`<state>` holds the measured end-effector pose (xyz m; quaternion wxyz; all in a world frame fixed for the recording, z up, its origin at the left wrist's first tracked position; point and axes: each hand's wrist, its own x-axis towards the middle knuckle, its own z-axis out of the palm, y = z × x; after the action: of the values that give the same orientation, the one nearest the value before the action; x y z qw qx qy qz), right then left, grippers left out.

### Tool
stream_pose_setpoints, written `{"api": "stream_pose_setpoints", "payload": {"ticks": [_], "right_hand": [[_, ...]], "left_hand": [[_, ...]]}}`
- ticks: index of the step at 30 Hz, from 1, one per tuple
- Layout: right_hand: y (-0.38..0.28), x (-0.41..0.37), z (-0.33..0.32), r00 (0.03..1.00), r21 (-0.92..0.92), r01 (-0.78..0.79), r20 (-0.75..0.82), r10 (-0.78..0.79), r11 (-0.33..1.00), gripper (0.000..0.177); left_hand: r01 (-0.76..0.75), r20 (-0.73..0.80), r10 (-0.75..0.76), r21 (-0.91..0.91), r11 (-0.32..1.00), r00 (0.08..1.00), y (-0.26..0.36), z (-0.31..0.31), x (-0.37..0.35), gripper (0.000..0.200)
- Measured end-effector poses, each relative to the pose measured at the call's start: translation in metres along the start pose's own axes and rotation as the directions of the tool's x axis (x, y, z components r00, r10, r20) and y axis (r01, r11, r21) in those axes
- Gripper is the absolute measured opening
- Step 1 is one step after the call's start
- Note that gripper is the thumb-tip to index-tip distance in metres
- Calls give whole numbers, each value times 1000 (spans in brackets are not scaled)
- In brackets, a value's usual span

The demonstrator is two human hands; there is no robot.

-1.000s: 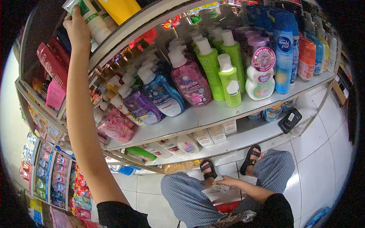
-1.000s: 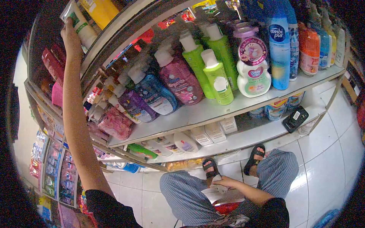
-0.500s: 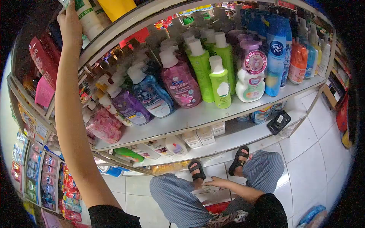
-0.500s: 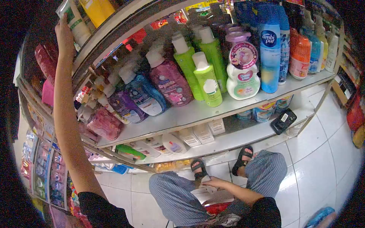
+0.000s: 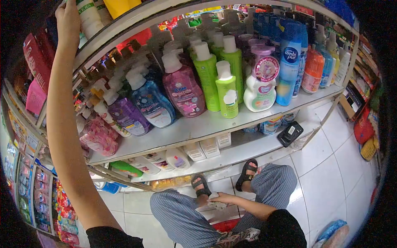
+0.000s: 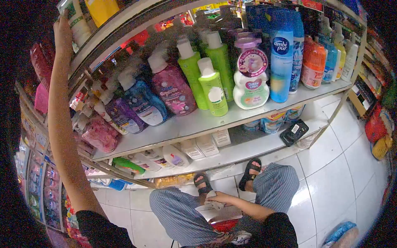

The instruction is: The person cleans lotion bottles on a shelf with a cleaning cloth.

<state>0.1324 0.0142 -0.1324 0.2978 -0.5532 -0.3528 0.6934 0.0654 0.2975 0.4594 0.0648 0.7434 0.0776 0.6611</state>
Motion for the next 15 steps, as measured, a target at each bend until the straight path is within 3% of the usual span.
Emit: {"api": "stream_pose_setpoints", "payload": {"ticks": [2, 4, 6, 8, 9, 11, 12, 13, 14, 15], "right_hand": [[-3, -3, 1, 998, -19, -62, -30, 61, 998, 67], [-9, -7, 0, 993, 9, 109, 53, -109, 994, 62], [-9, -8, 1, 992, 56, 110, 63, -114, 992, 60], [-6, -7, 1, 990, 104, 111, 73, -119, 988, 57], [0, -1, 0, 991, 79, 110, 71, -115, 991, 53], [3, 2, 0, 992, 54, 106, 70, -109, 993, 50], [4, 3, -1, 994, 33, 89, 64, -91, 995, 49], [2, 2, -1, 996, 13, 72, 57, -73, 997, 47], [-1, 0, -1, 996, 13, 70, 56, -71, 997, 47], [-4, -2, 0, 995, 20, 73, 62, -74, 997, 47]], "left_hand": [[19, -18, -20, -69, 997, 1000, -3, 0, 1, 34], [13, 10, -13, -4, 1000, 1000, -6, -6, 6, 32], [5, 36, -8, 61, 998, 999, -14, -8, 10, 30], [-126, -27, 127, 39, 991, 992, -15, -3, 10, 25], [-122, -27, 123, 38, 992, 992, -14, -4, 11, 25], [285, 204, -228, -317, 905, 952, 12, -2, 3, 58], [287, 204, -231, -318, 904, 951, 6, -3, 6, 58], [87, 192, -83, -11, 996, 978, 2, -1, 7, 57], [-130, 227, 64, 294, 947, 972, -2, -1, 8, 56], [-128, 227, 61, 293, 948, 972, -5, -3, 9, 56]]}}
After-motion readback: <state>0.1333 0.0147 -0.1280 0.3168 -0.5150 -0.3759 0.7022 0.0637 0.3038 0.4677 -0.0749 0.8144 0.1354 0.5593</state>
